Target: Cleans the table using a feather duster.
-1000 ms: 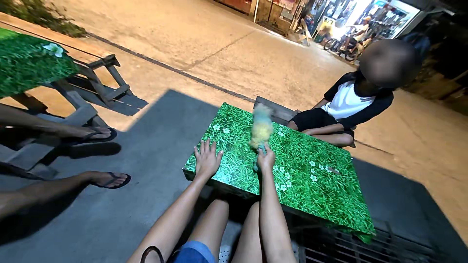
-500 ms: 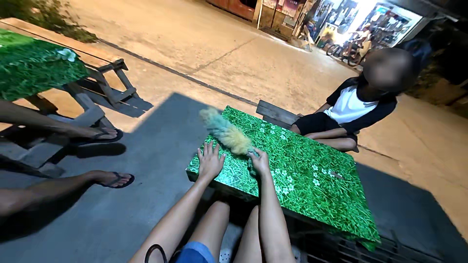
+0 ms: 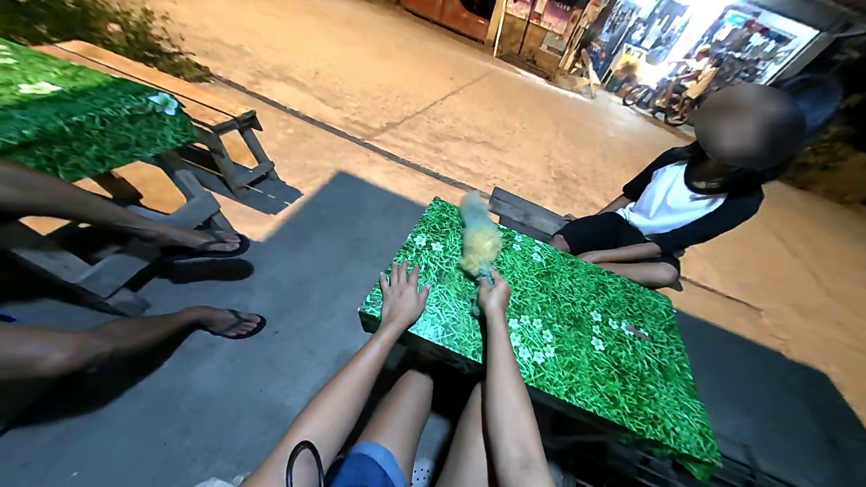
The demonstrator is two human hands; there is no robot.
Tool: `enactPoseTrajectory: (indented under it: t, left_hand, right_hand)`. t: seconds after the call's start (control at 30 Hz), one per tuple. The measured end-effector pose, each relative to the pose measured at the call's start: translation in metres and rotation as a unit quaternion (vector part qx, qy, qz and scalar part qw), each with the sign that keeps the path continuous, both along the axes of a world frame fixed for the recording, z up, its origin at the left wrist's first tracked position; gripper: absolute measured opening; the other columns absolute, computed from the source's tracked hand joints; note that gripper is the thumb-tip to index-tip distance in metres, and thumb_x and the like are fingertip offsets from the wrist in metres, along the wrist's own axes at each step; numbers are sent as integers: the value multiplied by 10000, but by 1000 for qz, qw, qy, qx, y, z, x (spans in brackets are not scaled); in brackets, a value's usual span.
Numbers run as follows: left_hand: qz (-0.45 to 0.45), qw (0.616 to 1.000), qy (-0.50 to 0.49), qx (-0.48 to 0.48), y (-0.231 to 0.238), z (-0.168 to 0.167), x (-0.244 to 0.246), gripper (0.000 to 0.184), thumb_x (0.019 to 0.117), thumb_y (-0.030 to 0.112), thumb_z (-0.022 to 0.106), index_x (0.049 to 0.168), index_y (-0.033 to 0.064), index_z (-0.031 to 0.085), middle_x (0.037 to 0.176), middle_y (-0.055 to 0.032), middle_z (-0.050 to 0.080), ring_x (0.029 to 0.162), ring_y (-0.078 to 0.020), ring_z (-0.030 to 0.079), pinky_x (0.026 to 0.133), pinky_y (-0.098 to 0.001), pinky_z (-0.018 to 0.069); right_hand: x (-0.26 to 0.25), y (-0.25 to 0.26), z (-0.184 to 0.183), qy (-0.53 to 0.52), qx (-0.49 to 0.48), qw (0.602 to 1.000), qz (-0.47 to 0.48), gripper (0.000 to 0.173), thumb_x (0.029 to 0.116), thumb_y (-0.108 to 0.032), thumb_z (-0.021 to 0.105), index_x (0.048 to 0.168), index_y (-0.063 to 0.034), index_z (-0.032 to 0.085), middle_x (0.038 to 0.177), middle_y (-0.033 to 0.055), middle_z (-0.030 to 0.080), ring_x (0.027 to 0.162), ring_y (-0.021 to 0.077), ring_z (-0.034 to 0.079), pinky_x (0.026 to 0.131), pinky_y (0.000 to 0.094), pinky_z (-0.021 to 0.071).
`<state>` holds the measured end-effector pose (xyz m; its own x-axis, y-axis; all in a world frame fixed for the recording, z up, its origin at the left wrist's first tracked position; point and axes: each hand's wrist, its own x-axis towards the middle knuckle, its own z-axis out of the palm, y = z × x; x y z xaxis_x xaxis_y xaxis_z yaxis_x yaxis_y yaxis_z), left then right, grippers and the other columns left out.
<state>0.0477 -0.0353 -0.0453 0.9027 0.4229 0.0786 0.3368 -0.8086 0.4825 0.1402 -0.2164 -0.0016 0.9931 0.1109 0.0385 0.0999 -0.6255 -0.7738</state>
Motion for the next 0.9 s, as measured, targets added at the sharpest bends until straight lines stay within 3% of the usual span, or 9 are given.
enactPoseTrajectory:
  t: [0.1,0.27,0.43,0.53,0.6,0.67,0.8,0.9]
  left_hand:
    - [-7,1000,5,-1,0,3,0,617,1075,500,414,1575,137,409,1710,-127,212,1599,-343,95,1251,-647,39]
    - [-7,1000,-5,-3,0,0,-1,610,1070,496,430,1567,142,422,1706,-125,225,1595,-344,117,1249,-653,50]
    - [-13,1000,-18,-5,0,2,-2,584,1070,461,454,1521,90,480,1680,-173,272,1587,-373,142,1245,-662,63]
    - [-11,1000,-14,-3,0,1,-3,590,1071,471,454,1539,111,460,1685,-167,262,1588,-368,141,1247,-662,64]
    - [-8,1000,-21,-2,0,-2,-3,598,1067,482,458,1547,126,450,1691,-147,256,1590,-360,137,1247,-661,69]
    - [-7,1000,-25,-1,-1,-3,-3,596,1066,482,460,1540,121,457,1692,-143,257,1589,-363,139,1248,-660,69]
    - [-11,1000,-26,-2,-2,0,-3,586,1069,467,462,1514,87,487,1680,-174,272,1585,-377,149,1246,-660,70]
    - [-9,999,-30,-1,0,-1,-4,584,1069,473,458,1522,105,480,1683,-163,270,1584,-378,152,1244,-661,75]
  right_hand:
    - [-1,-14,-1,9,29,995,98,366,1031,-164,627,1384,-70,643,1335,189,673,1251,335,639,1092,546,481]
    - [-8,-25,4,11,-5,999,-51,392,1055,-220,585,1433,-120,610,1329,218,666,1244,411,627,1065,616,468]
    - [-14,-55,5,32,47,986,154,380,1020,-129,635,1383,-14,626,1351,204,659,1264,291,632,1117,474,472]
    - [-17,-63,10,23,18,999,22,337,1031,-193,634,1345,-76,672,1276,204,695,1202,348,659,1062,555,492]
    - [-16,-63,13,13,-19,997,-72,380,1054,-228,582,1415,-116,623,1295,228,678,1215,411,640,1053,614,476]
    - [-14,-70,10,6,3,999,-44,396,1053,-198,585,1432,-85,600,1301,239,670,1210,406,643,1052,598,486]
    - [-19,-90,9,63,74,986,136,384,1025,-120,629,1388,5,609,1363,220,641,1255,281,627,1102,455,478]
    - [-16,-92,9,27,39,999,16,343,1032,-161,628,1355,-49,657,1306,221,676,1230,349,642,1077,545,483]
